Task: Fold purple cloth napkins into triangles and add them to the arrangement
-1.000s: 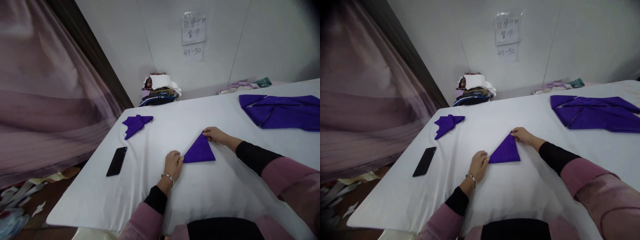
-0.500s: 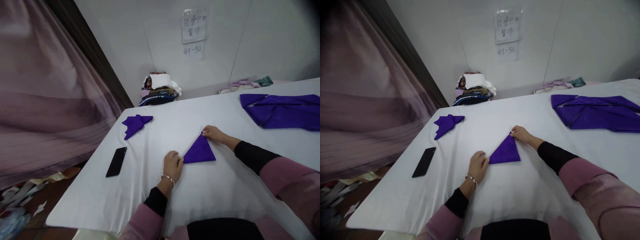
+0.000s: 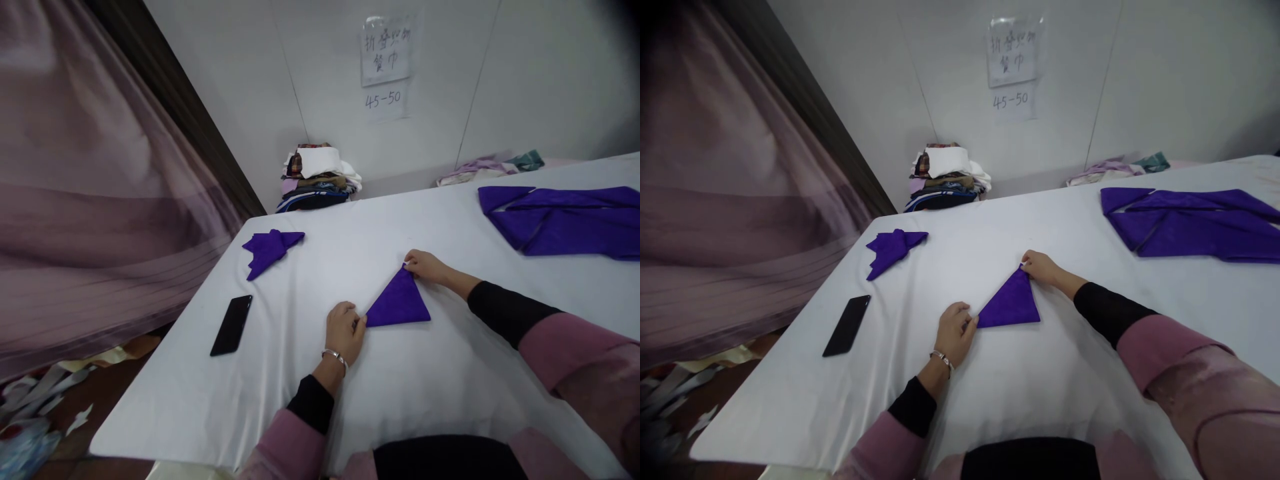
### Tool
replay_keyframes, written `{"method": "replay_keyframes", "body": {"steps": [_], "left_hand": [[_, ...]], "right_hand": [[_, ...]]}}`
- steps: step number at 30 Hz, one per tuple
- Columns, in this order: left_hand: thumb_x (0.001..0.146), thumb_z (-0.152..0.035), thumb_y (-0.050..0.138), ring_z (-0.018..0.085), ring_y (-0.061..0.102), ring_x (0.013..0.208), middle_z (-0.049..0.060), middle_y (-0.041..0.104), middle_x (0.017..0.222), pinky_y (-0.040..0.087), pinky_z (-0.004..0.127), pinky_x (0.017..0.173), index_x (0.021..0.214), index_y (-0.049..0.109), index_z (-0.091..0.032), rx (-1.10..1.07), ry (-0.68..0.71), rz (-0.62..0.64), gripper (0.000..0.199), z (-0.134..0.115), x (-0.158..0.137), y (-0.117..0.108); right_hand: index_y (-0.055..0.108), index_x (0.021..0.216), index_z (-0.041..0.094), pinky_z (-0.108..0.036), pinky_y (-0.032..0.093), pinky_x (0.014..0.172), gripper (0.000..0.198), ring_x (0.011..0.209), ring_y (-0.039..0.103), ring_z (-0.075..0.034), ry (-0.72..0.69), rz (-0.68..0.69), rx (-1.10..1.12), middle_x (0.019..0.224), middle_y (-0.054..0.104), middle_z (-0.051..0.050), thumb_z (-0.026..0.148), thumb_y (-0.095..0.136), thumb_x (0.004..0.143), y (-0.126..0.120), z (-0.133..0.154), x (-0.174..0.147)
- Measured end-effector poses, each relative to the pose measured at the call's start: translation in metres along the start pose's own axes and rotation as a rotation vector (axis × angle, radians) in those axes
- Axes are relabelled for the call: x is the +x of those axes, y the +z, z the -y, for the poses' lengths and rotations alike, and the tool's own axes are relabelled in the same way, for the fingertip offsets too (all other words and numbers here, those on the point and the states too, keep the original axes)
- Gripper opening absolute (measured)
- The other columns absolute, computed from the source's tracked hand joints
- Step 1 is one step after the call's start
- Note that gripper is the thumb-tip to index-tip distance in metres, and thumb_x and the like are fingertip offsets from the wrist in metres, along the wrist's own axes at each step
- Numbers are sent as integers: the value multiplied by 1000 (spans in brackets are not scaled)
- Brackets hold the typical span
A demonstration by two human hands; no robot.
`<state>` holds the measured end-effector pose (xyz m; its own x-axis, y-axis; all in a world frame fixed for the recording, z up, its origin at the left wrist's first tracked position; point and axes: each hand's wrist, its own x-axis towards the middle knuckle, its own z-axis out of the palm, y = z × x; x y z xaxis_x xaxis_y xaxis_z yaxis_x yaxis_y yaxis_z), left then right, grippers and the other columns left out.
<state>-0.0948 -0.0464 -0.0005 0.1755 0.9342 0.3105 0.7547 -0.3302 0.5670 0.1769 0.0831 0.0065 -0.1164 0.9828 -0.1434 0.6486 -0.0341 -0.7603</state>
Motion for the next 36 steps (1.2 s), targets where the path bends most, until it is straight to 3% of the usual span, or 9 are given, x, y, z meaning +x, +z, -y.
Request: {"method": "replay_keyframes", "body": {"steps": [20,26,32,36], "left_hand": [[79,-20,59,21,54,100,6,59,100,41,42,91,67,55,-19,8,-43,9,12,-1,0,0],[77,-18,61,22,54,101,6,59,102,40,43,92,68,55,-19,18,-50,37,11,-2,0,-1],[77,-18,62,22,53,102,6,59,103,40,45,93,69,55,-20,11,-45,39,10,-2,0,-1],[77,-16,59,22,53,105,6,58,107,40,45,94,73,57,-20,-34,-5,28,7,1,0,1]], "right_hand": [[56,98,14,-21,40,48,21,53,57,-12,82,31,-50,61,63,-1,14,52,77,-3,14,-8],[60,85,16,-24,40,58,12,60,59,-15,34,38,-207,59,62,-1,14,55,75,-7,18,-3],[59,71,18,-25,37,61,2,74,59,-18,-20,8,-313,78,66,-6,20,58,71,-6,16,0],[55,62,18,-24,37,57,17,61,57,-15,-5,45,-274,65,63,-4,28,55,76,-7,11,-3]]}}
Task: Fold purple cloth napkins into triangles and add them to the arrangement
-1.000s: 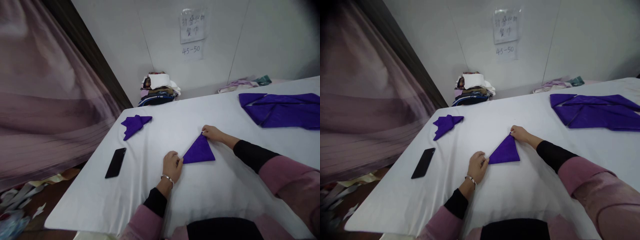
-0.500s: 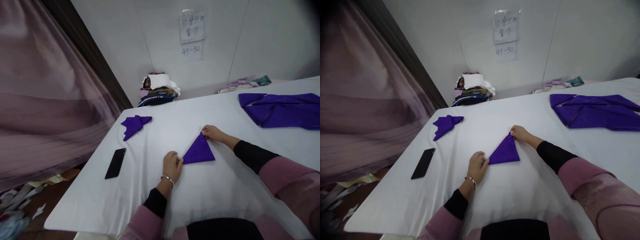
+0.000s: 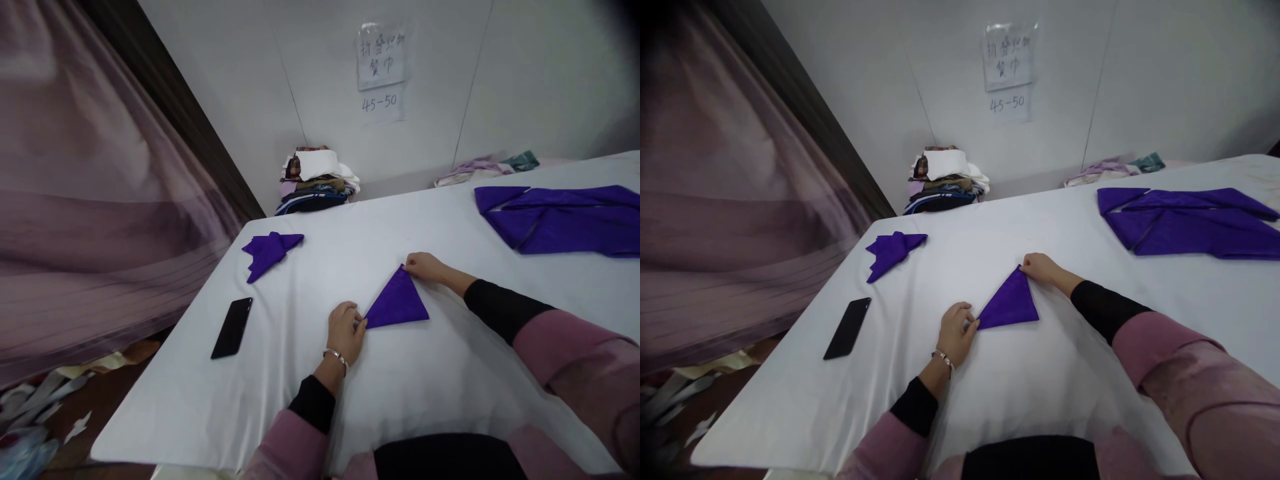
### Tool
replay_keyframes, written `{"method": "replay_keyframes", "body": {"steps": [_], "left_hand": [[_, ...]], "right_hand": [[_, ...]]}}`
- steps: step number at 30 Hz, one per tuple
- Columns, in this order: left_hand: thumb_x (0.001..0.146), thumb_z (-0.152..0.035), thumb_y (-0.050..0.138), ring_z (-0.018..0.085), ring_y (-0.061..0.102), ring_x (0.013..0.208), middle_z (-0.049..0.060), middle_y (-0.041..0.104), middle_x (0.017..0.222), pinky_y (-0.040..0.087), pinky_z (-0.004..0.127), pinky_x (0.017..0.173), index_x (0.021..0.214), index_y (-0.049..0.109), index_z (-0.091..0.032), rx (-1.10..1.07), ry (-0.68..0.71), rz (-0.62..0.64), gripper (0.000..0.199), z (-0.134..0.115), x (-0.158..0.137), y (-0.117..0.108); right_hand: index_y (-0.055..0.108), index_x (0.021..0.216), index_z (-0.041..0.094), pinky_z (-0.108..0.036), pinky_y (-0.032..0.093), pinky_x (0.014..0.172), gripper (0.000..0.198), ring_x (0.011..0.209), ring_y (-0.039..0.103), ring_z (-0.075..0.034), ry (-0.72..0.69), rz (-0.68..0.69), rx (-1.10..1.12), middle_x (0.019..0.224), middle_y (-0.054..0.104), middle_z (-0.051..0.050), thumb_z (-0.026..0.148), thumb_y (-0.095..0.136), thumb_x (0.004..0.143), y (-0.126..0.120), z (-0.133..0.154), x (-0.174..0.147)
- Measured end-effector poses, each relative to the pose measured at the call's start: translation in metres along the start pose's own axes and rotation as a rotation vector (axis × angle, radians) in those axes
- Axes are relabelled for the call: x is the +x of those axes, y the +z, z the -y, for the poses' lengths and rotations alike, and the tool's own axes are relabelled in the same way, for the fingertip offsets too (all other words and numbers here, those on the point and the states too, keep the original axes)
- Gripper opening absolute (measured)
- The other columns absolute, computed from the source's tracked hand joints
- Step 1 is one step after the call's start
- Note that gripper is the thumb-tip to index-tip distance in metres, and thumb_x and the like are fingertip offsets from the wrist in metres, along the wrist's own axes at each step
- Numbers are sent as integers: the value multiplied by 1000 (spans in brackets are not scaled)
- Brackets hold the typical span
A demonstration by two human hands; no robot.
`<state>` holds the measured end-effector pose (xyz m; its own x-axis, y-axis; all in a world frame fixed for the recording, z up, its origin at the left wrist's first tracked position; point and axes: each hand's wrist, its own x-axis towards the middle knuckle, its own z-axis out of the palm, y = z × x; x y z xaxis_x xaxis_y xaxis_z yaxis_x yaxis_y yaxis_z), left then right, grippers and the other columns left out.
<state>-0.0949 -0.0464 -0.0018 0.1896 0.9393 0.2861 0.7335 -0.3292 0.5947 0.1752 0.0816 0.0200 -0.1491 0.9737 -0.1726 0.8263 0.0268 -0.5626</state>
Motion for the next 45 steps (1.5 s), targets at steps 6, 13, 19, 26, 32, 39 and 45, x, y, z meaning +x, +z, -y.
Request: {"method": "replay_keyframes", "body": {"steps": [6,13,19,26,32,39,45], "left_hand": [[78,-12,54,20,54,102,5,59,105,43,43,92,83,59,-21,-42,124,-2,12,7,1,6],[78,-13,54,20,55,100,5,59,104,45,42,90,82,60,-21,-38,136,-7,11,8,2,5],[82,-15,50,20,52,109,7,59,113,42,43,97,106,59,-21,15,157,13,26,8,1,6],[78,-3,42,19,40,126,2,50,136,35,45,105,127,49,-27,137,223,202,55,2,3,2],[77,-5,43,19,41,125,1,53,133,32,45,106,125,52,-26,163,205,252,54,1,2,2],[90,-29,44,21,43,124,5,54,132,34,46,103,119,56,-24,190,213,219,32,-8,2,-3],[90,-30,47,25,44,123,9,58,125,34,48,103,93,66,-19,288,264,181,22,-24,17,-2]], "right_hand": [[51,61,18,-24,38,50,31,44,49,-10,39,70,155,59,61,-2,37,45,85,-3,1,-13],[48,59,19,-24,34,46,30,41,42,-9,119,69,285,49,51,2,40,58,78,0,9,-18],[43,55,20,-23,29,42,33,38,35,-8,138,112,338,41,41,4,37,54,80,4,5,-16],[46,56,19,-22,27,40,30,37,35,-8,153,122,317,40,41,4,36,56,78,6,1,-13],[48,57,19,-22,28,40,27,37,37,-8,157,124,297,40,41,5,35,56,78,4,5,-12],[51,56,18,-22,30,40,28,36,38,-9,173,107,232,38,41,3,33,51,79,2,11,-13],[53,50,18,-24,33,41,28,34,40,-11,150,117,132,34,42,1,26,51,77,0,15,-11]]}}
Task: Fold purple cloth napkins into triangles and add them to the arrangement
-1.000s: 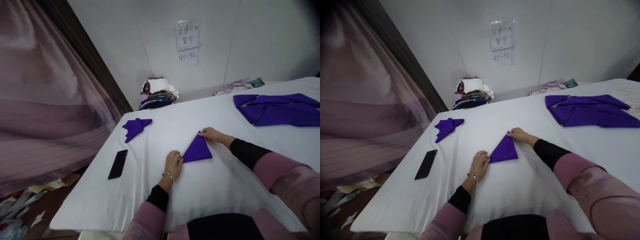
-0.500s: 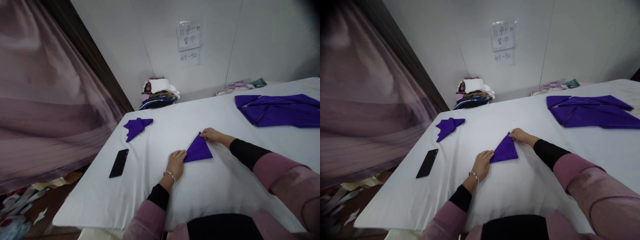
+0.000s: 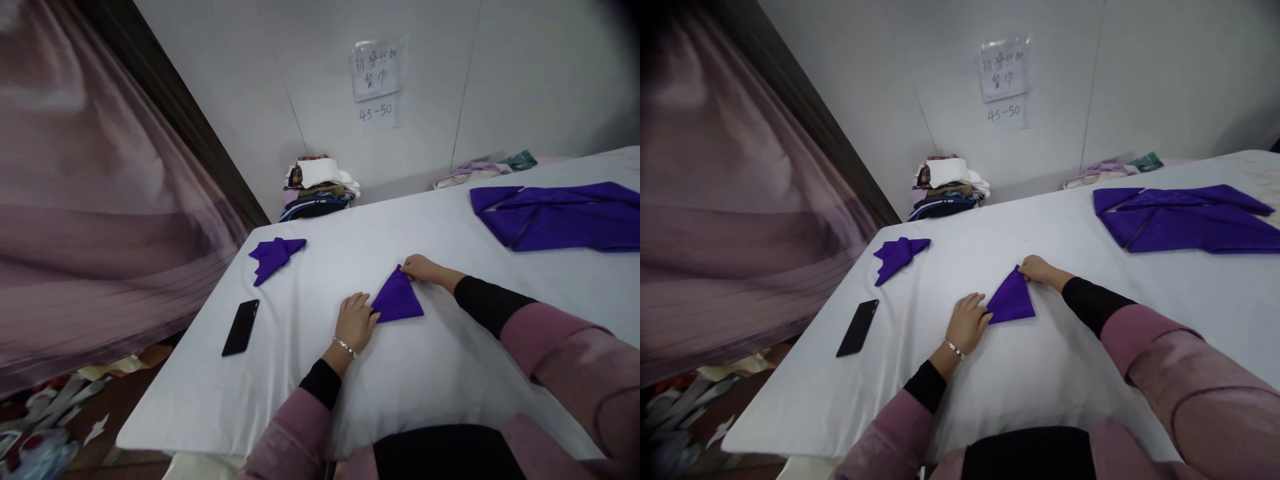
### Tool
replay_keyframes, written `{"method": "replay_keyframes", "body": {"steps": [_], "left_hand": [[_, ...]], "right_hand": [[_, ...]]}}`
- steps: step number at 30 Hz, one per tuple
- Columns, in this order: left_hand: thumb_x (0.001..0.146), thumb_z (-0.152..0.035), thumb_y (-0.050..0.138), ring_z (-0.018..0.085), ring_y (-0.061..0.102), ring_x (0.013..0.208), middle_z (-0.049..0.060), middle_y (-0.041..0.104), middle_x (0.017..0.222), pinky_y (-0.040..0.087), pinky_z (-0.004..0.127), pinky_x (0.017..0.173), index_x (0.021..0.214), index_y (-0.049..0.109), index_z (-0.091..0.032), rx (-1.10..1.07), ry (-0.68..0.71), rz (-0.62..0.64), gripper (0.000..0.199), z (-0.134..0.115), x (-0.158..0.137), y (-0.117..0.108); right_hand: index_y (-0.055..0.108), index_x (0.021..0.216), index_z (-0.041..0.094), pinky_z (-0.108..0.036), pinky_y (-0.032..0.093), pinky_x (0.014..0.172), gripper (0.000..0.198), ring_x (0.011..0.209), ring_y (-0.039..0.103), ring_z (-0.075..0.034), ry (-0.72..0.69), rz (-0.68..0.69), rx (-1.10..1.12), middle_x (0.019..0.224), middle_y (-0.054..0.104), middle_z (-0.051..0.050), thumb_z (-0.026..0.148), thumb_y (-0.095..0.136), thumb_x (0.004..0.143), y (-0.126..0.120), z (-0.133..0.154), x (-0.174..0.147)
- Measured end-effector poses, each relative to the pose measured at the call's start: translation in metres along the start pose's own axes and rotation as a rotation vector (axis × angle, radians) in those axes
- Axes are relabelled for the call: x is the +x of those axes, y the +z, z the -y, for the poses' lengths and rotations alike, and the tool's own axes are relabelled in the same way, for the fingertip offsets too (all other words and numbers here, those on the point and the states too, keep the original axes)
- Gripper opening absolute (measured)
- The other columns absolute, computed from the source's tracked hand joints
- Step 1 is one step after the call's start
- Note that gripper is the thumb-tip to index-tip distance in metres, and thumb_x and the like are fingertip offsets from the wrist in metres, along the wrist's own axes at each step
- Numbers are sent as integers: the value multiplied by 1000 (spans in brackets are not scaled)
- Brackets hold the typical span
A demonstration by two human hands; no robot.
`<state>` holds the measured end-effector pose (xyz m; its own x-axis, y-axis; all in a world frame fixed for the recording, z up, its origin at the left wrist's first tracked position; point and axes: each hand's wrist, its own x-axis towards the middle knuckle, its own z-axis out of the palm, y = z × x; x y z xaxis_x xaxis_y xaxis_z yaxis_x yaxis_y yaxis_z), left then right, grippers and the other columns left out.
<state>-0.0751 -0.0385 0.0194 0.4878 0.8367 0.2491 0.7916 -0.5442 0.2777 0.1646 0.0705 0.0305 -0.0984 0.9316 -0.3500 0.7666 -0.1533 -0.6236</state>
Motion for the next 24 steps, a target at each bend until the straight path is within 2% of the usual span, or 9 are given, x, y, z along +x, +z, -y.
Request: {"method": "replay_keyframes", "body": {"steps": [3,5,9,15,18,20,22,24], "left_hand": [[87,-23,50,27,44,123,10,59,123,33,50,103,87,65,-18,49,-6,2,16,-10,16,1],[85,-18,50,26,41,126,10,54,130,31,50,105,97,63,-19,61,5,4,18,-17,26,5],[86,-14,43,23,30,135,6,37,146,26,47,110,127,47,-21,25,75,57,41,-25,34,20],[92,-41,38,26,26,137,11,35,146,25,48,110,134,41,-17,7,76,163,48,-22,31,34],[91,-46,37,26,26,137,11,35,146,26,49,110,135,39,-18,16,79,171,52,-21,30,35],[91,-47,37,26,27,136,12,35,146,25,49,109,136,38,-18,17,83,171,54,-21,30,35],[91,-46,37,27,28,136,11,36,145,24,49,110,138,35,-18,15,94,160,54,-22,29,34],[90,-41,40,28,28,135,10,37,145,23,49,110,139,33,-18,18,115,142,54,-24,29,34]], "right_hand": [[54,48,17,-25,35,43,30,34,43,-12,-20,-5,-44,35,44,0,24,51,77,-1,1,1],[55,48,17,-25,36,44,30,35,44,-12,-33,-10,-64,36,46,-1,23,51,77,-1,1,1],[56,49,17,-23,37,44,31,36,46,-12,-51,-17,-98,36,47,-1,24,49,78,1,-1,2],[60,54,15,-24,40,49,29,45,55,-16,-90,-62,-162,43,55,-5,25,50,79,-2,-2,4],[66,79,13,-28,45,65,23,71,63,-21,-123,-195,-192,73,68,-11,27,48,83,2,1,-8],[63,101,14,-32,44,81,29,93,60,-22,-215,-293,-185,99,68,-13,30,43,88,14,6,-23],[57,117,17,-37,39,94,37,111,53,-23,-430,-315,-162,120,61,-12,36,41,90,31,11,-40],[50,130,19,-42,30,104,49,127,40,-26,-661,-243,-168,137,48,-12,45,42,90,50,15,-55]]}}
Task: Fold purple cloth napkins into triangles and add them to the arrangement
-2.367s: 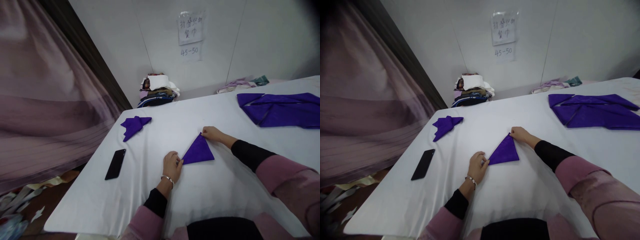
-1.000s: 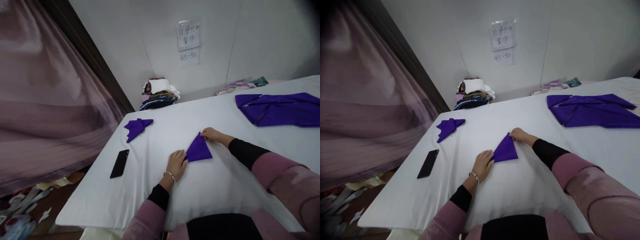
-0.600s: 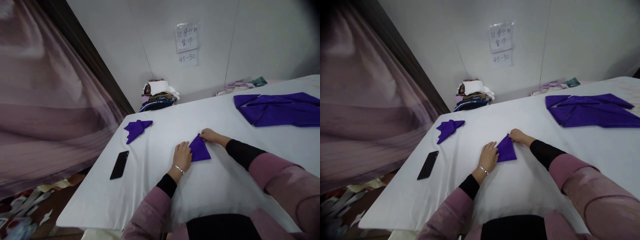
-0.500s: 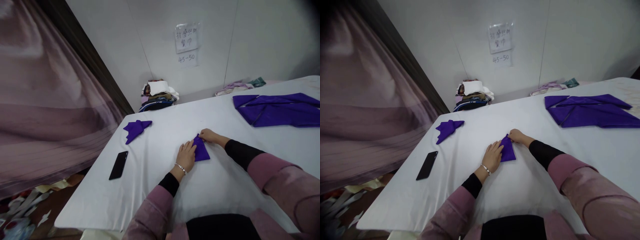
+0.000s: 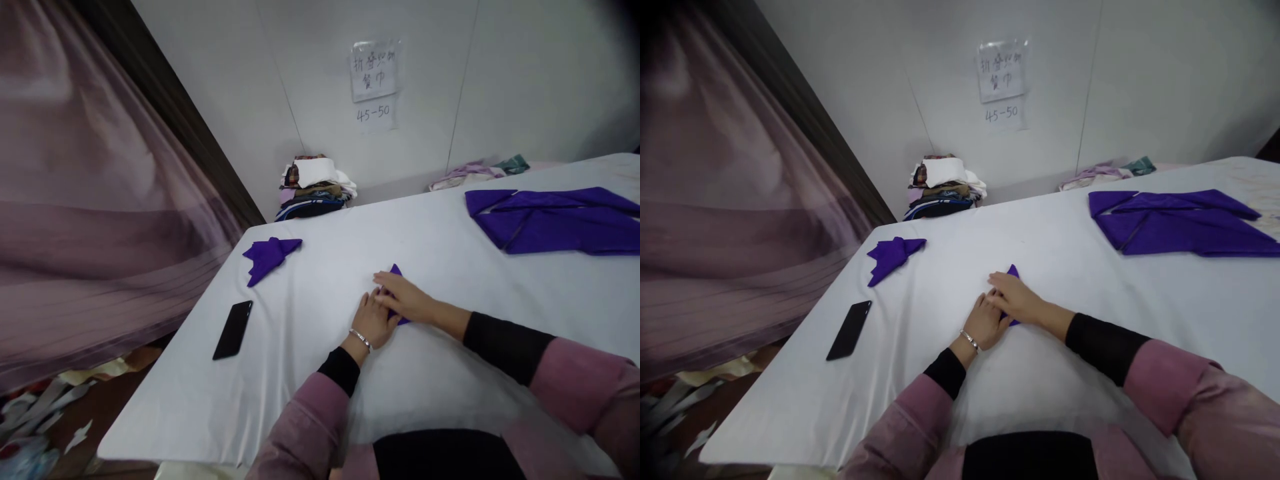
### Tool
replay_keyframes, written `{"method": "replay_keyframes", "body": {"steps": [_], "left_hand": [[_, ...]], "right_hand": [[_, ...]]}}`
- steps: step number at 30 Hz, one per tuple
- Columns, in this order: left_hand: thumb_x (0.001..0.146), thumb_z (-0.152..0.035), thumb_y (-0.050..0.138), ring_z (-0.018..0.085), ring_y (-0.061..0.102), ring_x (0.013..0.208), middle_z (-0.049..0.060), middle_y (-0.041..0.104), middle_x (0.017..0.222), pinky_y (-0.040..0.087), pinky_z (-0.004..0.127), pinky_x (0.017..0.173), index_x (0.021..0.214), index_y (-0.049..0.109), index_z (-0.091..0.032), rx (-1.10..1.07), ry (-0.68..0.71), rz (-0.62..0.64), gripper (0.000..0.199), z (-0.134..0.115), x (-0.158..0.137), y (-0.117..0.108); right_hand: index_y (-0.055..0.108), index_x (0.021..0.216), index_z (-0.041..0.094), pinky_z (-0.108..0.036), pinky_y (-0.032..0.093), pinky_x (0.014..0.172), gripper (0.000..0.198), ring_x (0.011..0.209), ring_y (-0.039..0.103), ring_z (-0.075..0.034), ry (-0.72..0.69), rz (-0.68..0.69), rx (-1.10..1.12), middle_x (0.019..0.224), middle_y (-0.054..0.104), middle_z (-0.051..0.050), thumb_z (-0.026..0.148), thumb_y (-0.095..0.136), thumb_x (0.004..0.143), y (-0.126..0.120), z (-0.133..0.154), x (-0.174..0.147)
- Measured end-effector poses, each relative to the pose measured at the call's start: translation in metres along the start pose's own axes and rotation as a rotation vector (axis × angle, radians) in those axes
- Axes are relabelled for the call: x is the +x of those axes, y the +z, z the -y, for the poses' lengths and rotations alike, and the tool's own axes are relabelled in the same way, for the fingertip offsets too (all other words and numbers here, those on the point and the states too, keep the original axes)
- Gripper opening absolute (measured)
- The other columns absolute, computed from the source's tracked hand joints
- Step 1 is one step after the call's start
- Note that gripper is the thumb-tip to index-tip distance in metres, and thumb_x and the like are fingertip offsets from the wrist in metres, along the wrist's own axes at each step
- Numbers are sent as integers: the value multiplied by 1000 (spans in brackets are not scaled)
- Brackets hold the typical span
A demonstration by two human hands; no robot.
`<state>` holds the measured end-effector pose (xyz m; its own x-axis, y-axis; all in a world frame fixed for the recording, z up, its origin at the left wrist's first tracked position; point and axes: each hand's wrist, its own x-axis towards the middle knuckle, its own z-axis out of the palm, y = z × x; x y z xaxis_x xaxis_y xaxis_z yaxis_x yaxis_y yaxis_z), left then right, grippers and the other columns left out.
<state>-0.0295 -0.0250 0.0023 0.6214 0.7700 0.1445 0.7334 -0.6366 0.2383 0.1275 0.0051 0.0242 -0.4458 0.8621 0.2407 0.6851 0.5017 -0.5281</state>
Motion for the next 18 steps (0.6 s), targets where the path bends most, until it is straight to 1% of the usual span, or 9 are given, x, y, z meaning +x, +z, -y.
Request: {"method": "replay_keyframes", "body": {"steps": [1,2,3,5,8,12,15,18], "left_hand": [[90,-38,41,29,27,135,10,37,145,22,49,110,140,33,-18,3,10,-9,55,-1,0,0],[89,-36,42,29,26,135,10,37,145,22,48,110,140,32,-18,5,15,-15,55,-1,0,-1],[89,-35,43,29,25,135,10,36,145,22,48,110,141,31,-17,3,15,-20,56,-2,0,-1],[89,-36,43,29,23,136,10,33,147,23,49,110,142,28,-18,-13,6,-28,58,-2,0,0],[89,-43,42,28,22,137,10,30,148,24,50,109,143,26,-20,-33,-8,-20,61,0,1,2],[91,-45,38,27,25,137,11,36,146,21,50,111,140,31,-17,-33,-22,12,57,1,0,4],[91,-45,38,28,27,136,12,36,145,23,51,110,139,31,-17,-27,-22,10,57,0,0,5],[91,-46,37,28,28,135,13,37,145,24,51,109,139,32,-16,1,-19,20,56,0,0,5]], "right_hand": [[45,134,18,-45,24,107,56,133,32,-27,-72,50,4,143,40,-12,50,41,89,6,5,-4],[41,138,16,-47,19,109,62,136,24,-28,-100,108,-7,147,33,-13,54,39,89,10,8,-7],[37,141,15,-48,15,111,68,138,19,-29,-97,157,-26,149,28,-14,58,36,88,14,8,-8],[32,143,12,-48,11,111,74,139,14,-29,-47,215,-64,150,23,-16,62,31,88,17,2,-6],[28,144,10,-48,10,111,77,139,14,-29,5,263,-99,150,21,-17,64,26,89,14,-12,1],[28,144,7,-44,10,112,75,139,17,-26,-18,290,-126,149,24,-18,60,22,91,10,-28,11],[28,144,11,-43,10,112,70,138,19,-24,-58,276,-138,149,27,-15,58,23,92,8,-39,18],[27,145,19,-46,10,111,64,138,21,-23,-59,267,-130,149,29,-12,56,24,93,7,-49,24]]}}
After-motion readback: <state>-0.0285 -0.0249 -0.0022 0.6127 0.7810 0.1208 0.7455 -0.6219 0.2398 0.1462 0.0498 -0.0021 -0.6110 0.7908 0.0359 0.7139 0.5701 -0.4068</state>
